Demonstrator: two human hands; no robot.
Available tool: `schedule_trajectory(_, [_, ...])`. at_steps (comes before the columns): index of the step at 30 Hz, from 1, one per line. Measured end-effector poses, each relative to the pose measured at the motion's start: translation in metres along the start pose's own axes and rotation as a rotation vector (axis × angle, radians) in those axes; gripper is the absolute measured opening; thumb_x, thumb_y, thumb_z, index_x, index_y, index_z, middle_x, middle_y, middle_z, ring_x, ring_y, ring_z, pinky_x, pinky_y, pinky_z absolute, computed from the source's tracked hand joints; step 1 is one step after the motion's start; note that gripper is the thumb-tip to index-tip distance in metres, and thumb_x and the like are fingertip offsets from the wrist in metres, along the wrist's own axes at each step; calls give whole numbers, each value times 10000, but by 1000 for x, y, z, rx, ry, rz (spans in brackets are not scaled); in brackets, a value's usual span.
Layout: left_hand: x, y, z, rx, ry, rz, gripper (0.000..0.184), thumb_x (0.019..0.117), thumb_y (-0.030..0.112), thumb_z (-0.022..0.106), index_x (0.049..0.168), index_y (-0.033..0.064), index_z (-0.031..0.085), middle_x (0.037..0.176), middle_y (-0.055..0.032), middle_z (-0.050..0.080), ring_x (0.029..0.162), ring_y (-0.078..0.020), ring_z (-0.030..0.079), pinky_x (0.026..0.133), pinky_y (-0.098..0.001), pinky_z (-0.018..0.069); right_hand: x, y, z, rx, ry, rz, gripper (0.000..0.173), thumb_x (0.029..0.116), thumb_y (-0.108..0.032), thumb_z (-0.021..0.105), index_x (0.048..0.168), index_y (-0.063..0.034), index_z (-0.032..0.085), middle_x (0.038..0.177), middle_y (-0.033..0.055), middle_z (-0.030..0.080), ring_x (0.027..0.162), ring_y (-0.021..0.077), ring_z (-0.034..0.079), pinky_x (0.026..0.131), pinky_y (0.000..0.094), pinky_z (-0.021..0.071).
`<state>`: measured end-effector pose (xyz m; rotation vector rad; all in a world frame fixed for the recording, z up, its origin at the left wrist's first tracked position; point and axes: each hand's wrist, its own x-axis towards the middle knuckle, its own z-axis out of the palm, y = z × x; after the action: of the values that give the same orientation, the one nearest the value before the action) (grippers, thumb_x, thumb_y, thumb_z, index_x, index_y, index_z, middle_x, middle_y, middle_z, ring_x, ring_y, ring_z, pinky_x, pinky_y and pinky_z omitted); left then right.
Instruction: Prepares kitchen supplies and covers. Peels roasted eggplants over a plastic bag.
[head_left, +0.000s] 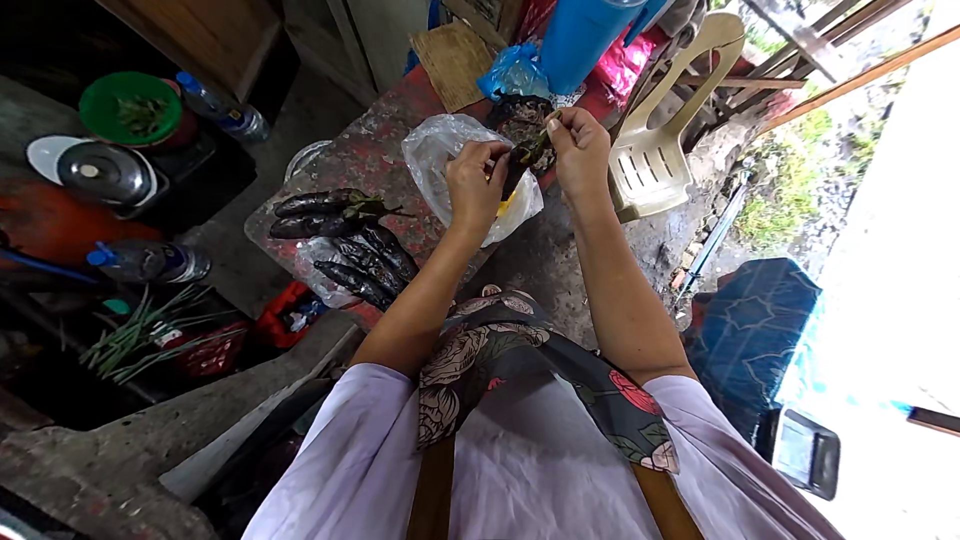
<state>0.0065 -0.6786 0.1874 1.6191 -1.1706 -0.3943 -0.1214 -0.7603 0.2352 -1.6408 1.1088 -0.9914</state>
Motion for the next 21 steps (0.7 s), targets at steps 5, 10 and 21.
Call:
schedule_trajectory(5, [-3,5,4,21,-14,3,221,988,228,676,1120,81,776,1080,-110,730,927,-219,678,923,-464,479,0,-1,2,16,-4,-8,131,1022,-42,563,1067,35,658,937,56,654,843,33,620,798,210,526])
schedule_trajectory(10, [-1,1,7,21,37,24,189,982,206,680,1070,77,786,1037,-96,734,880,-193,668,915,-462,458,0,-2,3,0,-35,-44,141,1019,-46,558,1063,38,661,954,68,659,864,57,623,821,238,526])
schedule_trajectory(21, [10,-2,6,48,-25,-9,204,1016,149,588,1073,0,716,1010,-146,683,887,-251,646,904,-499,451,0,0,2,-70,-74,-95,148,1019,-39,554,1068,33,674,1011,84,679,919,59,634,854,236,521])
